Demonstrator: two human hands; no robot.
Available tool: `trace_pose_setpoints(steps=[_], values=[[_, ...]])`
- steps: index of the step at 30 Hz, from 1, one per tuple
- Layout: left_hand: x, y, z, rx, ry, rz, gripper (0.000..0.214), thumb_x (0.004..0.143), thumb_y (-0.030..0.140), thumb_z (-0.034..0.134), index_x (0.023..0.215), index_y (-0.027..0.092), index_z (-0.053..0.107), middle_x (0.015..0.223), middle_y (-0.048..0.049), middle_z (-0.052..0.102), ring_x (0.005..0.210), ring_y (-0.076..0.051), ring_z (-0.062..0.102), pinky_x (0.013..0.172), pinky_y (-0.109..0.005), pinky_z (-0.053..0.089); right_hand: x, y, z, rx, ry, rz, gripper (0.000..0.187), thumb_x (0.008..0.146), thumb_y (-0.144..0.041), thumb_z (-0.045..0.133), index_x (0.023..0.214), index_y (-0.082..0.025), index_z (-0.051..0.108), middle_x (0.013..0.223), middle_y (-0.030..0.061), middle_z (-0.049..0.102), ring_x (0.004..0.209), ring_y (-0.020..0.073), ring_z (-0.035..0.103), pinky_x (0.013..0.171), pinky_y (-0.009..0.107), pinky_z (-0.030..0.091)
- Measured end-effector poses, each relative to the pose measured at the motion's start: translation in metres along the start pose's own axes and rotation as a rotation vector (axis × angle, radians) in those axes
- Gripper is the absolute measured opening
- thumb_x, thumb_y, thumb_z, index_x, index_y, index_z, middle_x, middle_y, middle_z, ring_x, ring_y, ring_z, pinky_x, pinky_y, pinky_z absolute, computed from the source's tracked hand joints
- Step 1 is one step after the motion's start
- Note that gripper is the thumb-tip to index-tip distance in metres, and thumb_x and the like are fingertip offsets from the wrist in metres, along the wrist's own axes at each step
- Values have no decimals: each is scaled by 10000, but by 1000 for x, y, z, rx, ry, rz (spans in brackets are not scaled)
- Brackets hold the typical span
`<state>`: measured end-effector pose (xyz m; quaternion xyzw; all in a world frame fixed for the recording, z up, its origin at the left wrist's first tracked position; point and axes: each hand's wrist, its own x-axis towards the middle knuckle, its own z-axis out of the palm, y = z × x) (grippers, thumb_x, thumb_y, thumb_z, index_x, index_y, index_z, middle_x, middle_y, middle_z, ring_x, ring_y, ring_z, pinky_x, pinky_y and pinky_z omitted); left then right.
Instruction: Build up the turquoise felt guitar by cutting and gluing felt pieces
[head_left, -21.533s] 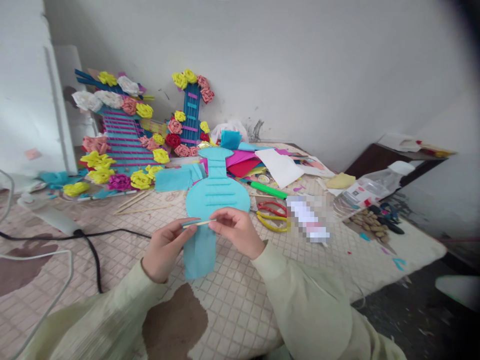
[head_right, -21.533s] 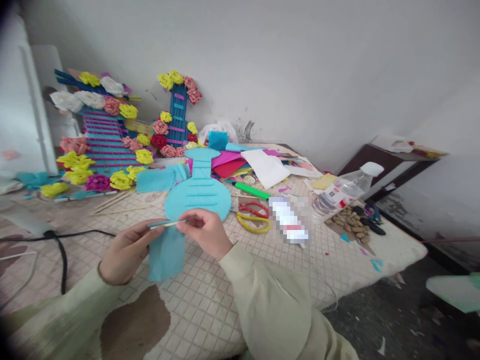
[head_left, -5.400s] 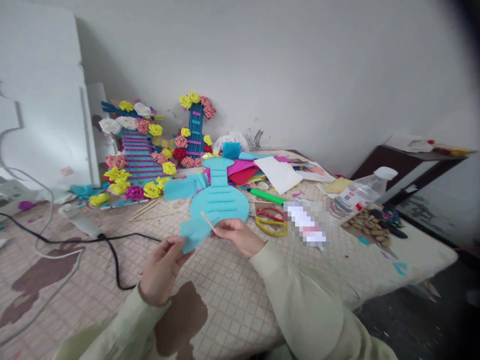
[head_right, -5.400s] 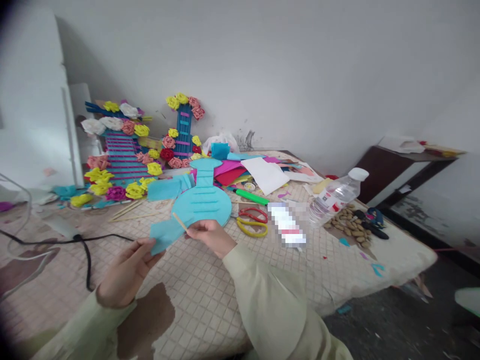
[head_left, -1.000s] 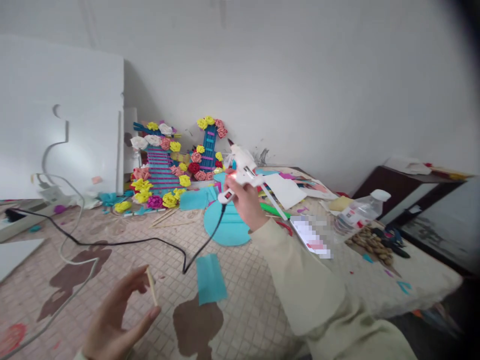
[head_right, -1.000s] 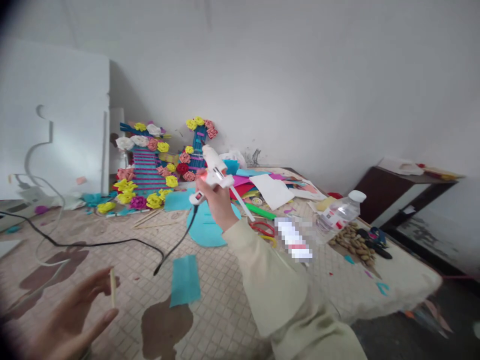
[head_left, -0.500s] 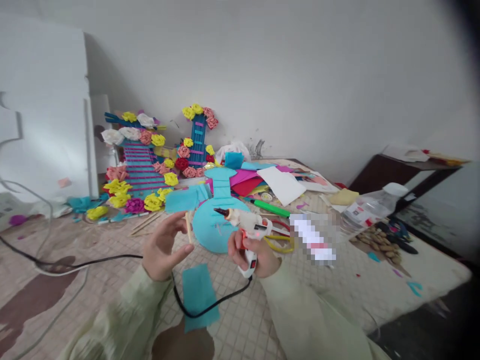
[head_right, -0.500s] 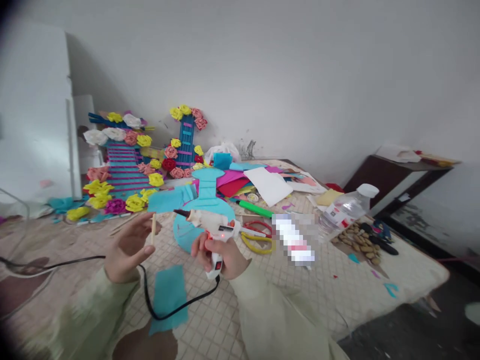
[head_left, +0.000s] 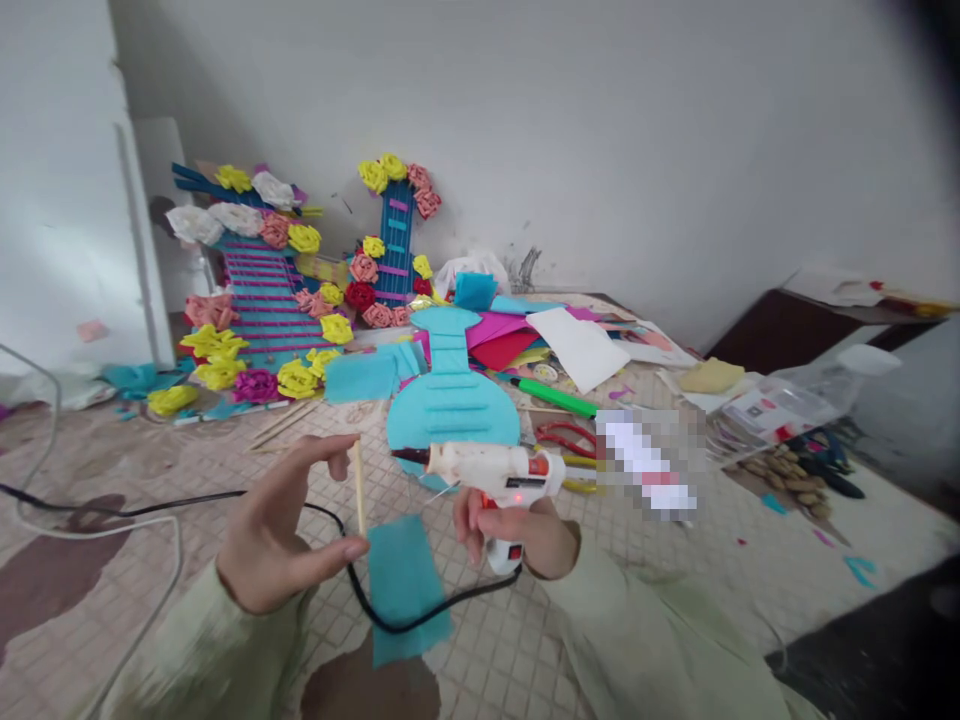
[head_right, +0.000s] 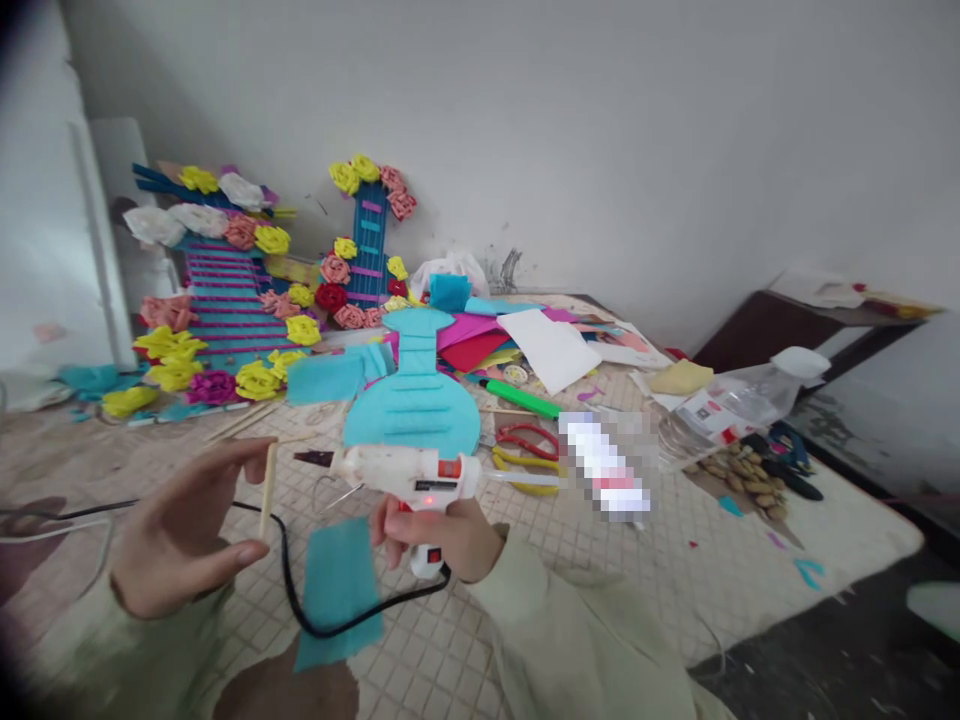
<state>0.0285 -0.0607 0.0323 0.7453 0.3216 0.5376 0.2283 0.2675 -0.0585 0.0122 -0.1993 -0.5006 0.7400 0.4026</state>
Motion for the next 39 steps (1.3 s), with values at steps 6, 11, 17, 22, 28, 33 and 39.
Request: trace_pose_setpoints(steps=[6,11,17,22,28,33,39], values=[[-1,10,-2,63,-57,38,619,656,328,722,1225,213,504,862,-40,472,806,-200,429,716,-340,367,-3,-1,1,-88,-31,-14,249,707,-382,653,614,-161,588,645,22,577,527,108,508,501,237,400],[-1,13,-2,49,-76,70,619,654,380,723,1213,219,511,932,-49,461,879,-210,421,756,-336,367,-6,2,0,-118,-27,-5,247,716,-392,648,629,-168,595,625,21,565,555,130,519,517,254,411],[-3,14,-2,18,-109,51,633,650,403,718,1216,218,503,1019,-71,455,960,-234,419,836,-364,365,-8,4,0,-115,-25,-18,213,722,-360,655,641,-169,611,607,18,585,529,120,516,506,248,411],[-5,16,-1,18,-122,43,636,642,431,720,1206,217,517,1023,-77,468,960,-242,432,829,-372,377,-8,5,0,-147,24,-7,247,700,-400,674,631,-169,624,581,17,589,511,124,521,492,251,423],[-6,18,0,5,-100,49,643,625,457,727,1193,221,538,1009,-84,485,943,-249,448,800,-384,400,-7,3,0,-180,-38,-6,251,710,-408,663,619,-177,628,571,13,573,512,123,508,491,252,401],[-6,18,0,-3,-111,50,651,632,447,727,1206,214,528,1018,-92,488,953,-255,451,803,-396,399,-7,2,1,-186,-45,-12,282,716,-423,655,596,-173,605,558,13,550,498,117,483,466,244,363],[-7,18,-1,-11,-116,54,660,631,449,729,1213,215,524,1032,-90,479,964,-253,444,814,-390,388,-9,5,-1,-199,-5,8,307,693,-457,666,597,-173,600,528,1,531,476,113,462,440,237,334]])
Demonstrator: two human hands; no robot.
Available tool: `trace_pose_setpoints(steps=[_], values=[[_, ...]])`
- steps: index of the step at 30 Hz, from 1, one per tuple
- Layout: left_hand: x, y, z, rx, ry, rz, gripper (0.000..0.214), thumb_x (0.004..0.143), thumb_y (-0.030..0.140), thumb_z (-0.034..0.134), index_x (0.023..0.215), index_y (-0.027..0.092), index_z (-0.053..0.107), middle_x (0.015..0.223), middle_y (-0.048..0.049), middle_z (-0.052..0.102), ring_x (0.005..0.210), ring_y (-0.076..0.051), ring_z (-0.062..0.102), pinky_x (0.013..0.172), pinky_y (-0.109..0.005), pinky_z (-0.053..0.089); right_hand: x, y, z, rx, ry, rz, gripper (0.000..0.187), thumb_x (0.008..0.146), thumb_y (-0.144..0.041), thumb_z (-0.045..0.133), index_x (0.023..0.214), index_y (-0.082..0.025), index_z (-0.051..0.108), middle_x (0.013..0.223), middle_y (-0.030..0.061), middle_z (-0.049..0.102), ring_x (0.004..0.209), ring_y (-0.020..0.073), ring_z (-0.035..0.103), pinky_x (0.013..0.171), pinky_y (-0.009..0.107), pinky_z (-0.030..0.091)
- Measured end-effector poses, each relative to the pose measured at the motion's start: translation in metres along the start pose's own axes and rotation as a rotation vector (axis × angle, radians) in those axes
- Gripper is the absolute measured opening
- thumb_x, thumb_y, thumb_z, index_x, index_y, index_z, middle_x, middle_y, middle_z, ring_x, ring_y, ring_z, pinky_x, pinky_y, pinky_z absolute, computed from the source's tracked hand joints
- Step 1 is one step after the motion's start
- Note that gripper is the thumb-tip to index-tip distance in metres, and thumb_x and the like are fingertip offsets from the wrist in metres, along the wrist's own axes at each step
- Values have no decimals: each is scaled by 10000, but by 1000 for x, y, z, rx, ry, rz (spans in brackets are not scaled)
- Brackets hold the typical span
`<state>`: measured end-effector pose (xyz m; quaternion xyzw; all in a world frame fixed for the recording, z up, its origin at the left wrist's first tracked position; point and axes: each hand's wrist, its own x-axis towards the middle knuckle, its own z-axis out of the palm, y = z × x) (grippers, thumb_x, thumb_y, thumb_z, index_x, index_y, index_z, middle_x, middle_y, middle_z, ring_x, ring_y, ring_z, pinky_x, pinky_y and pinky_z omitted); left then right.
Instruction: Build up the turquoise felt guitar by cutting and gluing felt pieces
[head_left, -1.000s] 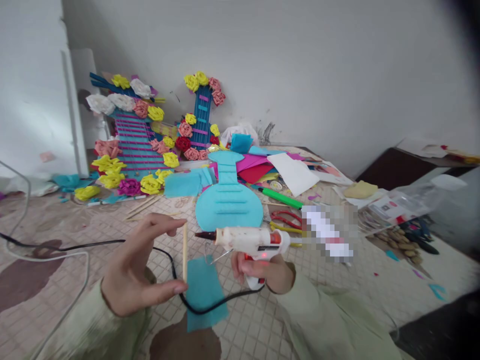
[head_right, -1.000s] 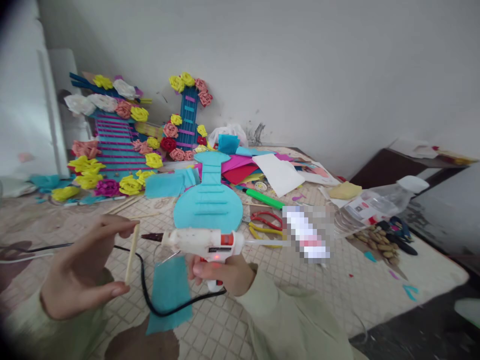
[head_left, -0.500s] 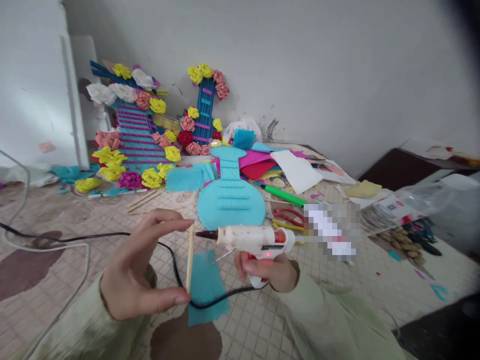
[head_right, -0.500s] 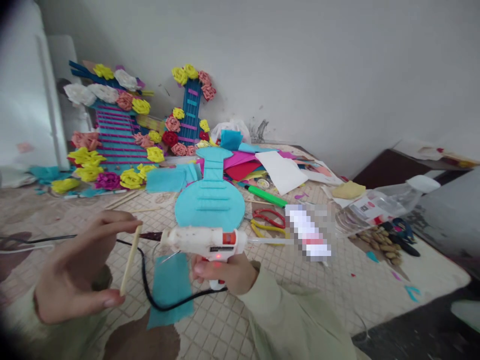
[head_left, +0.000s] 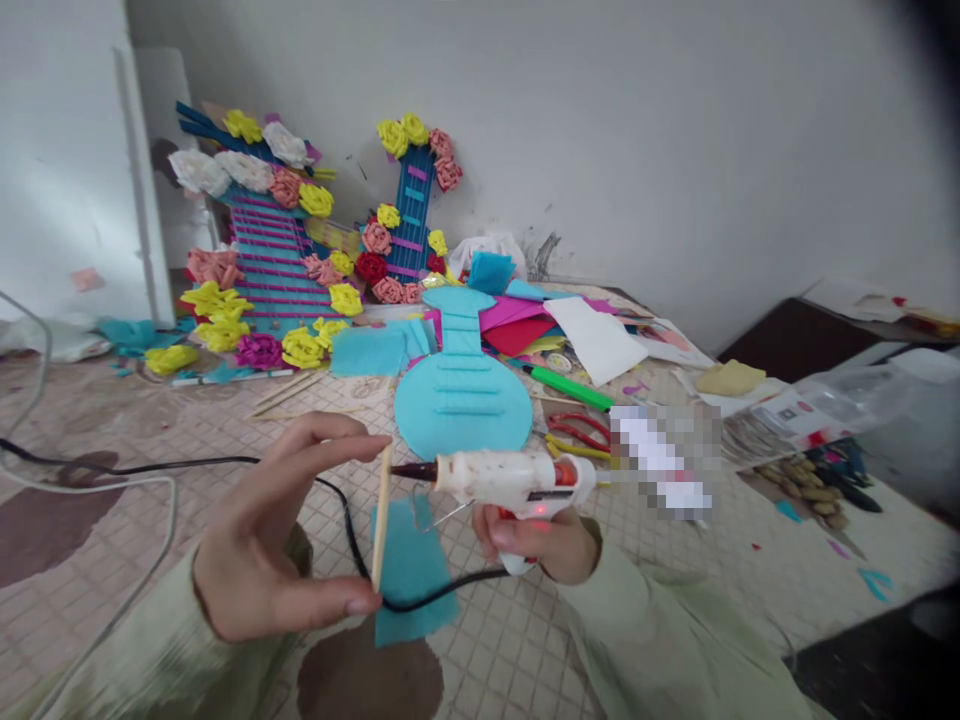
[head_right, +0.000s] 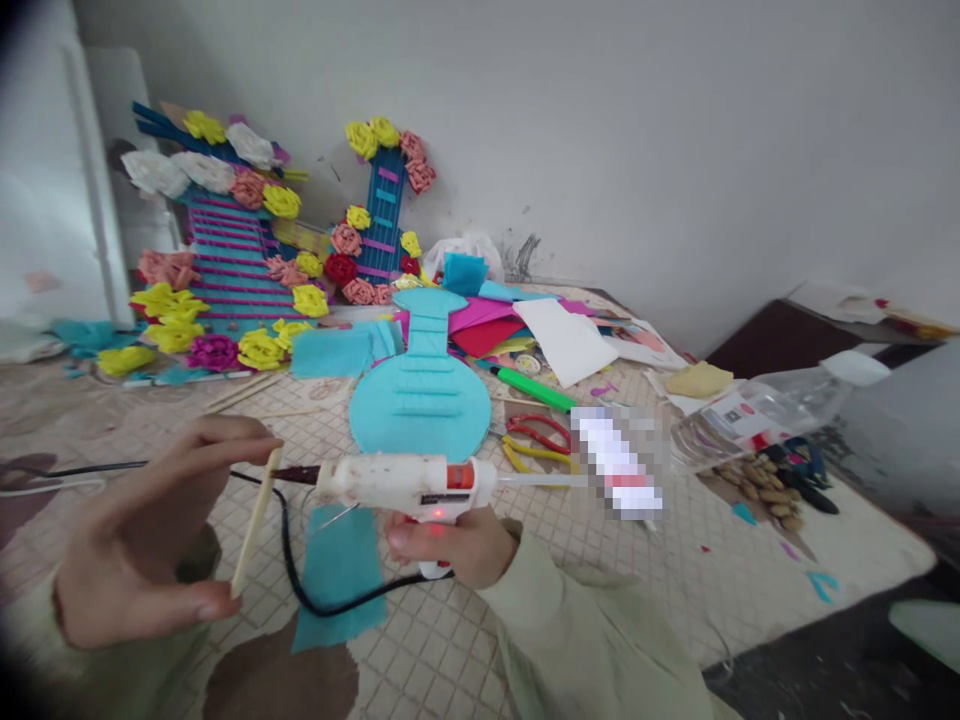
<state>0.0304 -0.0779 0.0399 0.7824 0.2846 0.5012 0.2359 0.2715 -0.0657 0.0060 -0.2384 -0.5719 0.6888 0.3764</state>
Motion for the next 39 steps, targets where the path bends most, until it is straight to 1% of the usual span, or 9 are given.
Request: trace_pose_setpoints(steps=[6,11,15,20,26,32,39], values=[[-1,1,-1,-14,-1,0,658,639,437,729,1217,199,523,1025,-94,482,961,-254,448,818,-399,383,-2,2,-2,0,8,22,297,693,-441,675,602,-168,602,529,1,534,467,102,449,425,225,322],[0,-1,-1,-5,-1,14,684,614,453,740,1215,204,528,1007,-92,489,935,-258,457,783,-405,399,-1,6,-4,1,-10,-14,313,691,-423,673,583,-147,570,508,-8,509,449,86,425,402,204,305],[0,-1,-2,-11,-7,24,690,611,436,747,1217,194,526,1013,-95,490,937,-262,458,785,-409,398,-2,8,-5,-10,-14,-4,326,699,-428,667,588,-142,557,512,-6,501,460,85,423,403,199,309],[2,-1,-2,-15,-13,30,685,613,433,747,1211,181,529,1010,-97,491,932,-260,461,784,-405,398,-2,6,-4,-9,-7,-30,298,711,-394,663,589,-146,553,505,-8,501,461,87,426,411,202,317],[2,0,0,-28,-10,23,672,615,456,736,1203,198,538,1000,-90,493,926,-257,463,777,-401,404,-1,4,-4,-49,-29,-37,323,722,-417,645,574,-154,532,504,-19,475,463,87,407,422,213,304],[0,0,0,-40,-4,19,686,601,464,741,1201,195,542,1003,-97,503,928,-267,469,774,-415,407,-3,7,-6,-10,0,-14,298,717,-417,655,627,-152,552,533,-23,486,480,85,410,441,215,305],[0,1,-1,-40,-25,20,672,612,453,735,1201,194,542,1011,-95,501,931,-265,473,781,-420,412,-1,0,-2,-31,-19,-29,320,708,-406,653,561,-158,514,496,-30,472,440,75,389,411,209,278]])
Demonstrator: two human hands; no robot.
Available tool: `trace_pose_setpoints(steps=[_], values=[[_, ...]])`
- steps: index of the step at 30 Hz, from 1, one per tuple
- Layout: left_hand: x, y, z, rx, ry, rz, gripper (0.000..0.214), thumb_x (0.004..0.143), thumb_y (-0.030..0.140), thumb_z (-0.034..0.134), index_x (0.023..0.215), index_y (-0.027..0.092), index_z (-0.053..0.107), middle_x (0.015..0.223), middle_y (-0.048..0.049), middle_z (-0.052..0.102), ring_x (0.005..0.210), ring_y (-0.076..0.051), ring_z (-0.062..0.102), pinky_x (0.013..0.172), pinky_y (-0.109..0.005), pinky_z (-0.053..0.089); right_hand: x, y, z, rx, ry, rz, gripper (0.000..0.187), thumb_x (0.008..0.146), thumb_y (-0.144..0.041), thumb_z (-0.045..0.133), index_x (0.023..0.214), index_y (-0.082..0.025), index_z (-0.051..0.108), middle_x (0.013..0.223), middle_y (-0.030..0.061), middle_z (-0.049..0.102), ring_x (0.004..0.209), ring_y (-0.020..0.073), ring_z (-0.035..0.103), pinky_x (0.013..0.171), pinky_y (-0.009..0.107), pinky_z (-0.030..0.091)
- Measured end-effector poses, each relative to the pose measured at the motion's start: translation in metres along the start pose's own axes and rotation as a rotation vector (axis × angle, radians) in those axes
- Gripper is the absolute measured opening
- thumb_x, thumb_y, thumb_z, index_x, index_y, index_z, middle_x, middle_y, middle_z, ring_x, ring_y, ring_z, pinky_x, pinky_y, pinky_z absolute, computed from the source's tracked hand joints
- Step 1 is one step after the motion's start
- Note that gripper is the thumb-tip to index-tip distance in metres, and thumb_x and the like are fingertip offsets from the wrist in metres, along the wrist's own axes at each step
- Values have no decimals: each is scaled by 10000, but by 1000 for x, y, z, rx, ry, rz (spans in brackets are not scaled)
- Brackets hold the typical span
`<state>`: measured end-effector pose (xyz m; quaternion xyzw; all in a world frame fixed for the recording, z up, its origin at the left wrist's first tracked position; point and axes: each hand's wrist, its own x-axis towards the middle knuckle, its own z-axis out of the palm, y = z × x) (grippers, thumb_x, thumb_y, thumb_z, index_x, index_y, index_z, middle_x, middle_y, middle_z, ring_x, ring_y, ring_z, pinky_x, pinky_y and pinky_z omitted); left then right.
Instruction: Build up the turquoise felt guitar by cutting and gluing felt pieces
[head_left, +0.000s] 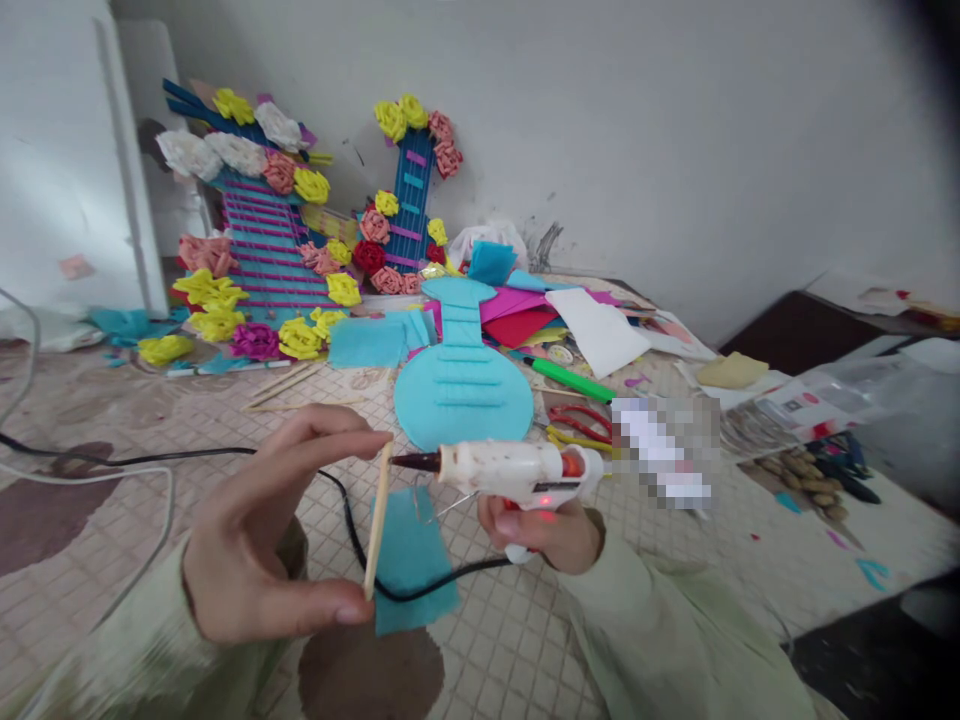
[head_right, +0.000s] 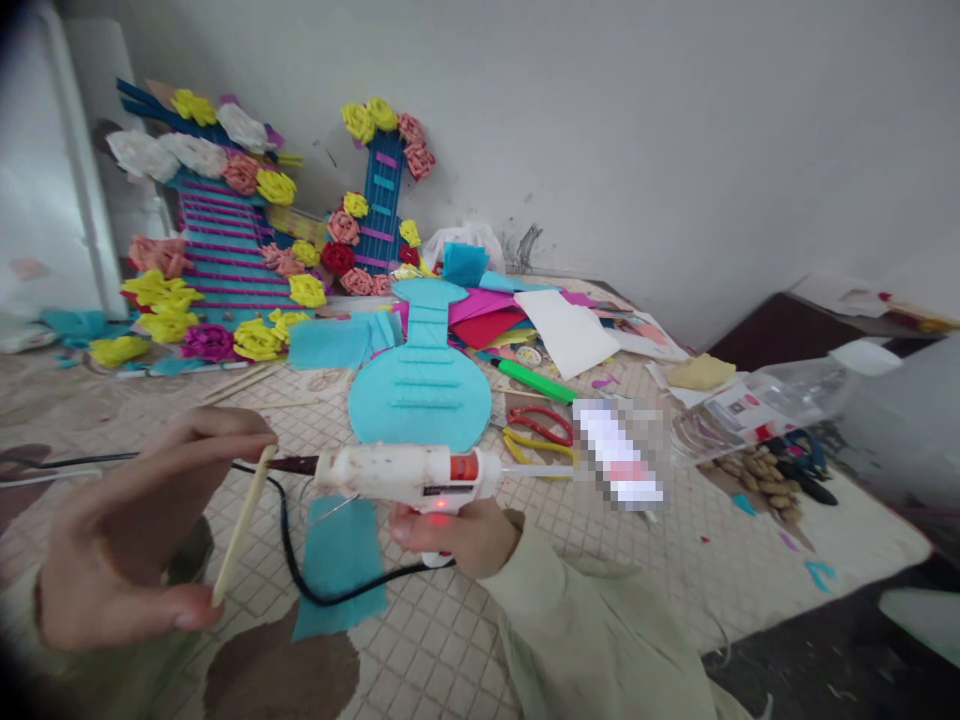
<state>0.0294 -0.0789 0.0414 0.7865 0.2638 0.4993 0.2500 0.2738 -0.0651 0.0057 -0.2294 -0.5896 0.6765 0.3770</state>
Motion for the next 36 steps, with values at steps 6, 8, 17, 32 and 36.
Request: trace_pose_setpoints(steps=[6,8,17,32,36], values=[[0,-1,1,3,7,-4,669,619,465,727,1204,199,543,1004,-93,497,931,-266,471,778,-423,417,0,1,-1,5,-1,-14,291,723,-387,645,586,-158,526,526,-22,485,475,86,414,434,213,306],[0,-1,1,2,2,-10,675,613,463,731,1205,200,542,1009,-96,496,931,-270,472,777,-428,420,0,1,-2,13,-5,-21,284,726,-378,643,588,-158,528,532,-22,484,480,85,414,442,215,306],[0,1,1,5,7,-11,662,618,483,720,1198,216,549,986,-99,501,914,-276,478,760,-445,431,2,-1,-1,24,11,-7,280,710,-387,654,605,-154,541,523,-24,476,479,86,411,430,210,294],[0,1,0,-32,-30,-38,678,603,473,730,1200,210,547,1003,-101,503,936,-289,478,778,-449,430,1,-1,-1,25,14,17,284,699,-391,663,597,-154,545,524,-18,491,468,88,406,440,222,299],[0,2,0,-41,-14,-46,658,612,466,728,1192,208,554,1001,-104,502,942,-291,477,773,-447,426,0,-3,-1,-1,18,33,318,698,-432,654,591,-155,540,515,-17,481,464,92,399,426,224,286]])
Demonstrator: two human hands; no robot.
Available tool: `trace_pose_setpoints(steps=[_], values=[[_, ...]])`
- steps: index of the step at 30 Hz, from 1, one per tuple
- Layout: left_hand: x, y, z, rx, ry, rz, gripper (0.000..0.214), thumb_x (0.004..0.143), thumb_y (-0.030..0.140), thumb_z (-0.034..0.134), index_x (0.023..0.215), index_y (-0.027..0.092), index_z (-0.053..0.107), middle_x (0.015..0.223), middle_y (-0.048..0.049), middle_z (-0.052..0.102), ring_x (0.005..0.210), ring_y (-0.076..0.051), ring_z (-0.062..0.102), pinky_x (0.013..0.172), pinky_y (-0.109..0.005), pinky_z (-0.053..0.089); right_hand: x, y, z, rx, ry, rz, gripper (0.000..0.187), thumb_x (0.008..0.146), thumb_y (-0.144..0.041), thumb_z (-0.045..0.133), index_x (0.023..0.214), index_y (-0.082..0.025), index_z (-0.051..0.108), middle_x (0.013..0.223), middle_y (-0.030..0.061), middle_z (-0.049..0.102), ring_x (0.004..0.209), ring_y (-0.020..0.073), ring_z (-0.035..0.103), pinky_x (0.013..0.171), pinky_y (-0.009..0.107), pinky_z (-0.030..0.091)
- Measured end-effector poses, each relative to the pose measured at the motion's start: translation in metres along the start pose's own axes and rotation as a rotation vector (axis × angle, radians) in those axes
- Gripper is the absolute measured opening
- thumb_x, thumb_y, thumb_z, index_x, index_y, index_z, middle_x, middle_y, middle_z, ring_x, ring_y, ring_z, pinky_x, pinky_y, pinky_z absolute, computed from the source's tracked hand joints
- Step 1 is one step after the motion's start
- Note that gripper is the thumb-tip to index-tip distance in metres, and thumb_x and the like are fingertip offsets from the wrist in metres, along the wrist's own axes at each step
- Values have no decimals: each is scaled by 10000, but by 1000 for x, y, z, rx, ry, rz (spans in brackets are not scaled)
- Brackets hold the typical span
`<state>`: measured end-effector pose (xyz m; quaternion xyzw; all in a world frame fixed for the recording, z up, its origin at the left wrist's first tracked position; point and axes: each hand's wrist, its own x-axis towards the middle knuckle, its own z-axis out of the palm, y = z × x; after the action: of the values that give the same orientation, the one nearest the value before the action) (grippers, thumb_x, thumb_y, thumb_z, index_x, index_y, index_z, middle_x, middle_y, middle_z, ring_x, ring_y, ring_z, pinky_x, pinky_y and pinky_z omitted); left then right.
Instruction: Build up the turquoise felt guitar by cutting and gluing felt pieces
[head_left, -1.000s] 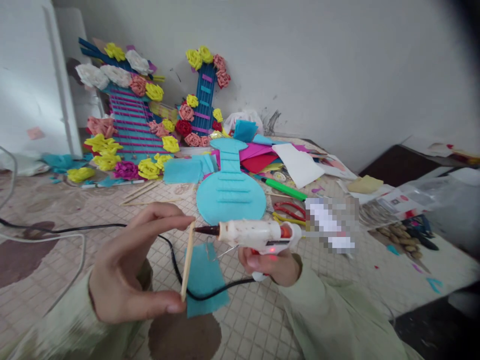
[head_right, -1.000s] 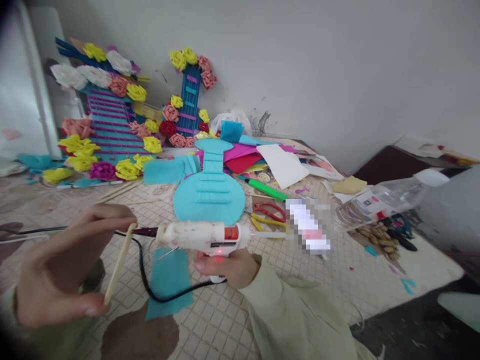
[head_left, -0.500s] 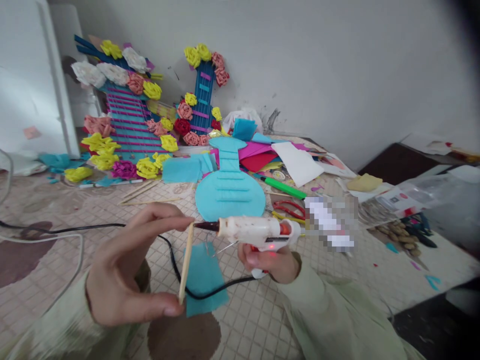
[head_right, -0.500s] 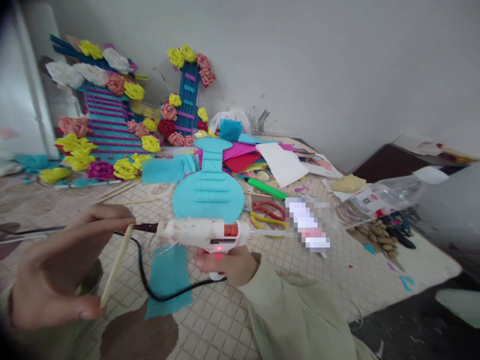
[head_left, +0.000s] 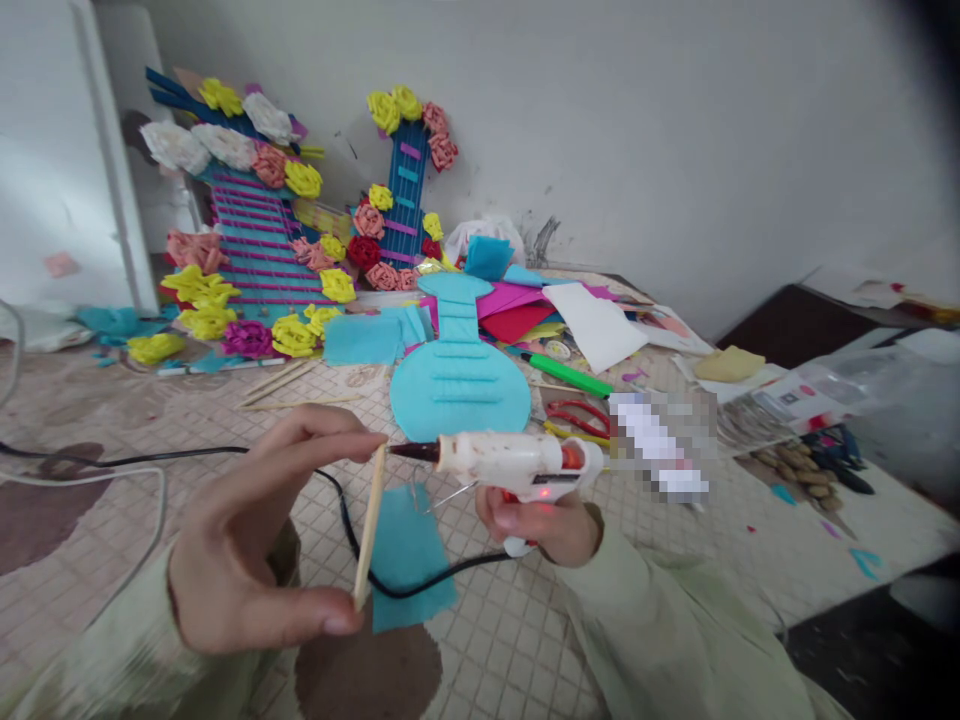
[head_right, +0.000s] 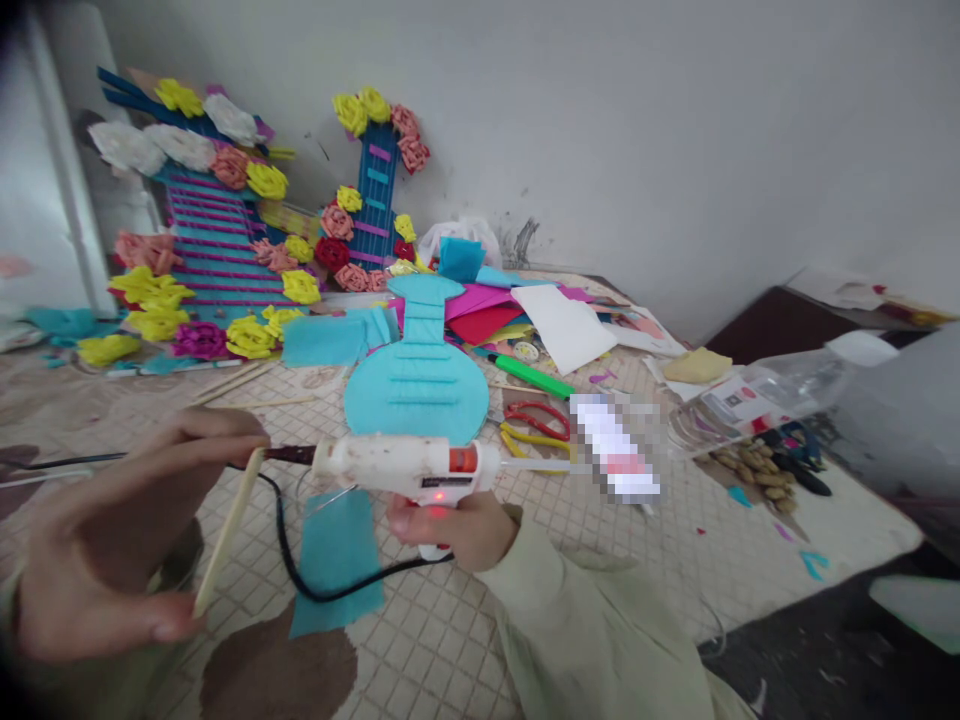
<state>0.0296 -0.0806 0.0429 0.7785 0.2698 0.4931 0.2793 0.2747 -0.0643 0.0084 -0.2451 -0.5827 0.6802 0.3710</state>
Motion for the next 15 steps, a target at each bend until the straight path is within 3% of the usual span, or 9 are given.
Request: trace_pose_setpoints(steps=[9,15], values=[[2,-3,0,16,82,20,654,580,442,759,1171,228,578,980,-88,517,907,-266,476,764,-411,409,-1,4,0,-10,-63,-85,295,747,-389,631,594,-165,514,532,-19,467,503,98,416,456,222,312],[3,-4,0,13,84,22,656,587,425,762,1179,216,572,980,-89,518,905,-262,473,764,-410,405,-2,6,0,-9,-93,-64,294,747,-406,633,615,-168,520,554,-20,458,503,94,400,458,223,320]])
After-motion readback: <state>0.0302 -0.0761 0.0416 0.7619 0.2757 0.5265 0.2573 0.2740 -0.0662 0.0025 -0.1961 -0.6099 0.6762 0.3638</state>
